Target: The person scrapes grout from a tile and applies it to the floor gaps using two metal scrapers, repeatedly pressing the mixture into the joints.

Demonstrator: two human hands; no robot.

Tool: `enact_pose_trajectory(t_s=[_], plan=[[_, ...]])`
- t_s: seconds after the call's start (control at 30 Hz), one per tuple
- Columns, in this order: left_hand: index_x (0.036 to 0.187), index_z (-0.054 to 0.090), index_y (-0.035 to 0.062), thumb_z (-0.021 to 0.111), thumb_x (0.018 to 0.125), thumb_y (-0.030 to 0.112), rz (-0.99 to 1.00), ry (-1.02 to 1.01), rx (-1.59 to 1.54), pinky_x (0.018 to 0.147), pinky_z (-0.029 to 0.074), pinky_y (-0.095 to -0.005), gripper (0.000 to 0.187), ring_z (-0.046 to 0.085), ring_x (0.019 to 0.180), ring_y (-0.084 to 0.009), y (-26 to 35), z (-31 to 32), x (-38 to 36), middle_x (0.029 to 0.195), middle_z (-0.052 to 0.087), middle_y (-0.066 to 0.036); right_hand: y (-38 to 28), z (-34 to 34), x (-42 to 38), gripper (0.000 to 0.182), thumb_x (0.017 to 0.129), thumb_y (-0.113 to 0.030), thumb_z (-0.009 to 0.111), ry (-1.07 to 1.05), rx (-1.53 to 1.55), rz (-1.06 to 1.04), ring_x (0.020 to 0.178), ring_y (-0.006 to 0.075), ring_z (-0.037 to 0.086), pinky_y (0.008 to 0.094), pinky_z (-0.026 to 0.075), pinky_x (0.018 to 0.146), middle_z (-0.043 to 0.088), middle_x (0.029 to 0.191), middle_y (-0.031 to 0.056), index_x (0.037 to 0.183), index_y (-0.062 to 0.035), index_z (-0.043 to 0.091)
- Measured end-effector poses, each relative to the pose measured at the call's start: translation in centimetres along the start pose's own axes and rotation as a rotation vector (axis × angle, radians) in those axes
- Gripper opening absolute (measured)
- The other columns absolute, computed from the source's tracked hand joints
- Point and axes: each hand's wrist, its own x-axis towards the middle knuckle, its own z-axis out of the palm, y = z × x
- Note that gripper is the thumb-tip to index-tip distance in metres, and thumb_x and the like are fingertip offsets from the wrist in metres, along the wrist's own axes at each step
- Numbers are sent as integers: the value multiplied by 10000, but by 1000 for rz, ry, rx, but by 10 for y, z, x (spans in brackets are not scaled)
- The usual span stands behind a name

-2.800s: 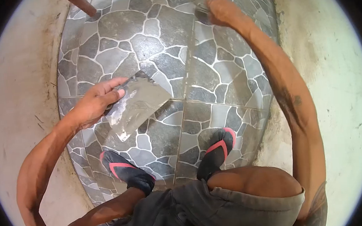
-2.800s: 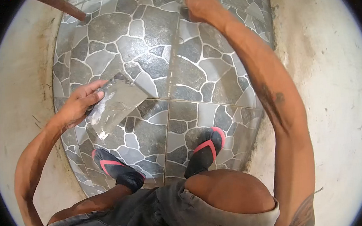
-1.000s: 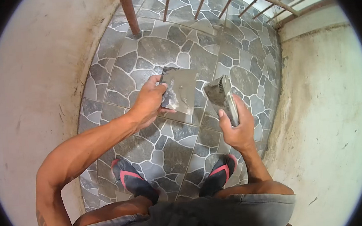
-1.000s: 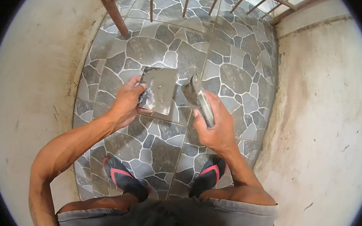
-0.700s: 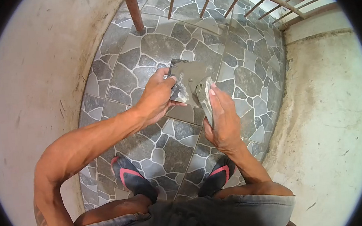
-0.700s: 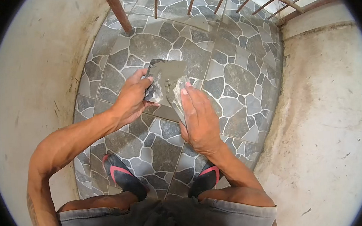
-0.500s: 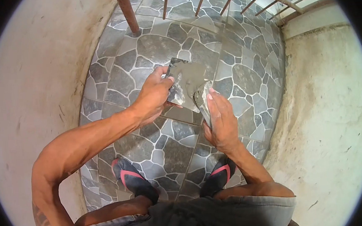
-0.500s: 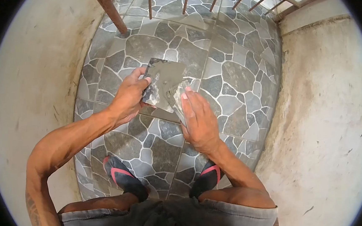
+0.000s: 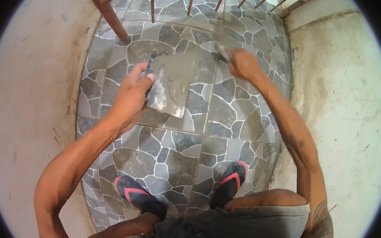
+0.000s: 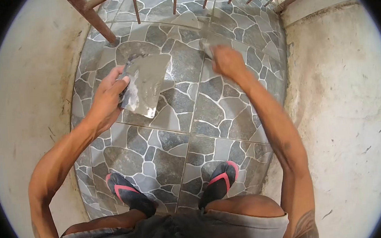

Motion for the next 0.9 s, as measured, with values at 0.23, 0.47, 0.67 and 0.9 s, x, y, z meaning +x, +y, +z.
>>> enact_pose_trajectory(t_s=[0.23,0.47,0.67,0.9], plan=[[1331,455,52,487,1000,140,-21,2,25,841,497,-274,344,587,975,-95,-18,-32,4,1131,597,-32,35,11,102,206,718,-179,658,-78,-178,-104,838,416,668,512,548,721,685,858,222,824,-4,678],[1359,457,45,481,995,132,-34,73,-12,847,514,-272,374,592,1018,-93,-9,-53,38,1153,606,-35,2,13,78,234,672,-135,689,-325,-162,-146,846,407,662,489,551,724,680,901,207,869,-12,657],[1383,455,45,490,1008,151,-7,6,-29,867,511,-276,392,602,1001,-87,11,-44,73,1170,608,-26,-81,-1,-22,343,685,-102,694,-457,-63,-160,971,360,640,446,559,763,636,1014,160,1006,-23,605],[1331,481,27,494,1010,156,55,-54,0,805,539,-286,347,628,903,-90,33,-24,83,1072,633,-28,-169,5,-140,164,769,-78,626,-513,78,-74,964,327,618,401,562,672,619,964,143,925,-31,641]])
